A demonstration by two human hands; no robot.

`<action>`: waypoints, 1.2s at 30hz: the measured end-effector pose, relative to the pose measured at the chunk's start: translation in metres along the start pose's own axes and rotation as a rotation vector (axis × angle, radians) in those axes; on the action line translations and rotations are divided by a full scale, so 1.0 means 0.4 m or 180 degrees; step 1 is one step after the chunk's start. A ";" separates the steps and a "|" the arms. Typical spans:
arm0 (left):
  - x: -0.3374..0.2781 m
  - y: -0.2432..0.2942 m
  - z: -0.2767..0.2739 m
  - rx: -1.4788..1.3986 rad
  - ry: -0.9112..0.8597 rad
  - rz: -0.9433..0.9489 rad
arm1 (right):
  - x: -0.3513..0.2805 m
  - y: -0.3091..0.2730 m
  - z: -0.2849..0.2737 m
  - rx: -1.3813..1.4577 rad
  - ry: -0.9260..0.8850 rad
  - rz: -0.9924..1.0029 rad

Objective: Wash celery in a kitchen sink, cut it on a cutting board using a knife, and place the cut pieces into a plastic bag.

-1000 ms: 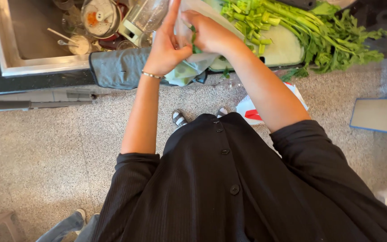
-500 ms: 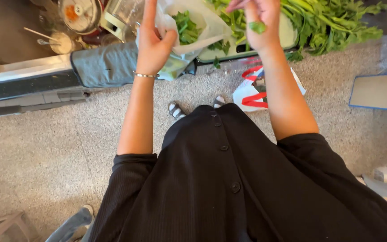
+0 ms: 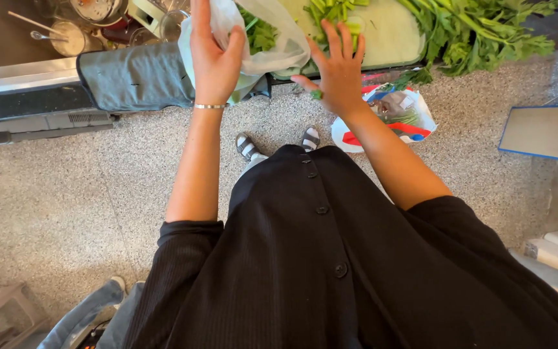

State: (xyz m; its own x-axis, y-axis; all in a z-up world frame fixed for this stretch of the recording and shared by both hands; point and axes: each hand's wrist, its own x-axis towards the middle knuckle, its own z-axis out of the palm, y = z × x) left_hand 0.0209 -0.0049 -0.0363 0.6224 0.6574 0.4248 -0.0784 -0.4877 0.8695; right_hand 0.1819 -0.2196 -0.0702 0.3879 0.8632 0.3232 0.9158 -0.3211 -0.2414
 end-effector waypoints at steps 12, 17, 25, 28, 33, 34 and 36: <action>0.003 -0.006 0.001 -0.0021 -0.0169 -0.0268 | 0.084 0.159 0.021 0.0605 0.0540 -0.0208; 0.021 0.057 -0.020 0.0449 -0.1119 -0.0078 | 0.109 0.182 0.018 0.0626 0.0818 0.0083; 0.032 0.054 -0.021 0.0301 -0.1357 0.0031 | 0.119 0.120 0.023 -0.0023 0.0469 -0.0043; 0.041 0.061 -0.011 0.0276 -0.1359 0.0067 | 0.158 0.139 0.053 -0.0308 0.0070 0.0095; 0.029 0.019 -0.003 0.0557 -0.1278 0.0005 | 0.156 0.166 0.096 -0.0303 -0.0009 0.0152; 0.036 0.018 0.001 0.0537 -0.1272 -0.0057 | 0.159 0.175 0.100 -0.0277 -0.0005 0.0154; 0.059 0.090 -0.011 0.0358 -0.1465 -0.0276 | 0.185 0.145 0.064 -0.0323 0.0039 0.0137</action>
State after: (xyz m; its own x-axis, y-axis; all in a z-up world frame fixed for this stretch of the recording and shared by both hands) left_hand 0.0295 -0.0044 0.0060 0.9049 0.3883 0.1742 0.0581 -0.5181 0.8534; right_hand 0.2611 -0.1644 -0.0838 0.4278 0.8431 0.3257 0.9038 -0.3963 -0.1615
